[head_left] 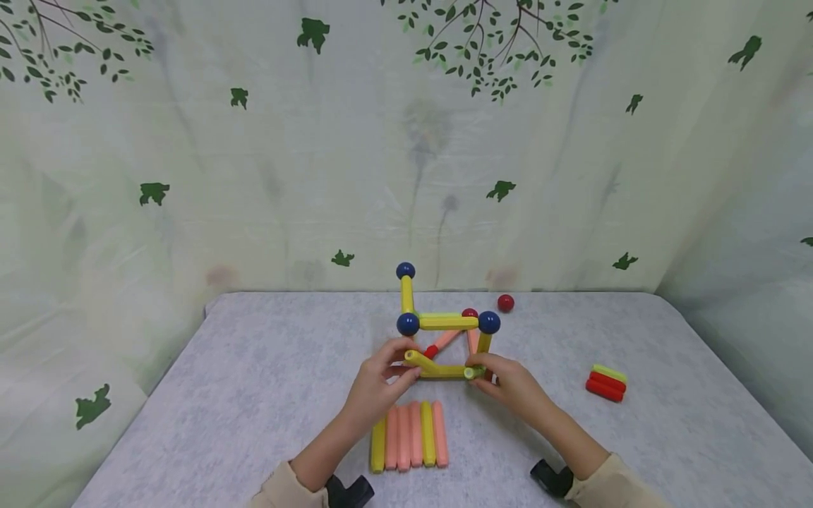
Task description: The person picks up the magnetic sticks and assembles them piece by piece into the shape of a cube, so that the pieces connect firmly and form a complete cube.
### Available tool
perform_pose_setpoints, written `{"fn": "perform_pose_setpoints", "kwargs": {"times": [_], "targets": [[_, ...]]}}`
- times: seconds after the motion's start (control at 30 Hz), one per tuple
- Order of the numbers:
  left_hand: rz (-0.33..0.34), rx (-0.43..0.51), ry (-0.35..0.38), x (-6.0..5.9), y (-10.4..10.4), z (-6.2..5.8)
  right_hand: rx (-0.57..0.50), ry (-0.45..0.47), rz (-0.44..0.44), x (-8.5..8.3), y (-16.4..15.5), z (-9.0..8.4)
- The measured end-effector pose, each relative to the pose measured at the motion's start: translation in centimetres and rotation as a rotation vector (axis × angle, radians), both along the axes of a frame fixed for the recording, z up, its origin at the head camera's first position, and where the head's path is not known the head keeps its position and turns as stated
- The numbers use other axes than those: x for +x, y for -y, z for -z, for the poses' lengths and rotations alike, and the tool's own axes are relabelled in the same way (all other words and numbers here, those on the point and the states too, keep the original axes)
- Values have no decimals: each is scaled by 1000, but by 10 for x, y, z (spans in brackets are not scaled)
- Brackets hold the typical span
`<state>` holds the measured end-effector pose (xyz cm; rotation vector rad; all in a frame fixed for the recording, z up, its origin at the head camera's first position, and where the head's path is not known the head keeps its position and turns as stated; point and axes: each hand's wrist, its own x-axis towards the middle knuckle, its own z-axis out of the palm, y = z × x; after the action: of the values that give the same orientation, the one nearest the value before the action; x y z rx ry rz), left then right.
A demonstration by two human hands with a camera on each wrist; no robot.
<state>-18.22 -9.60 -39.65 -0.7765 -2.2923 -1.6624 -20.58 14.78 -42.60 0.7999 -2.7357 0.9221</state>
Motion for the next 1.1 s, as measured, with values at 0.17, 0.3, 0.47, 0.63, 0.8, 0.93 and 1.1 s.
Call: {"fn": "perform_pose_setpoints", "kwargs": {"times": [0.17, 0.3, 0.47, 0.63, 0.8, 0.93, 1.1], "targets": [[70, 25, -26, -4, -12, 5, -60, 35, -16, 0, 1, 1], [113, 56, -32, -1, -21, 0, -132, 76, -43, 0, 1, 2], [142, 83, -24, 8, -30, -12, -220, 123, -55, -1, 1, 5], [141, 87, -14, 9, -35, -11, -261, 147, -54, -1, 1, 8], [121, 96, 15, 3, -33, 2, -272, 165, -39, -2, 2, 9], [106, 22, 15, -5, -28, 8, -271, 165, -37, -1, 2, 9], [74, -153, 36, -9, -26, 5, -270, 164, -31, -1, 2, 10]]}}
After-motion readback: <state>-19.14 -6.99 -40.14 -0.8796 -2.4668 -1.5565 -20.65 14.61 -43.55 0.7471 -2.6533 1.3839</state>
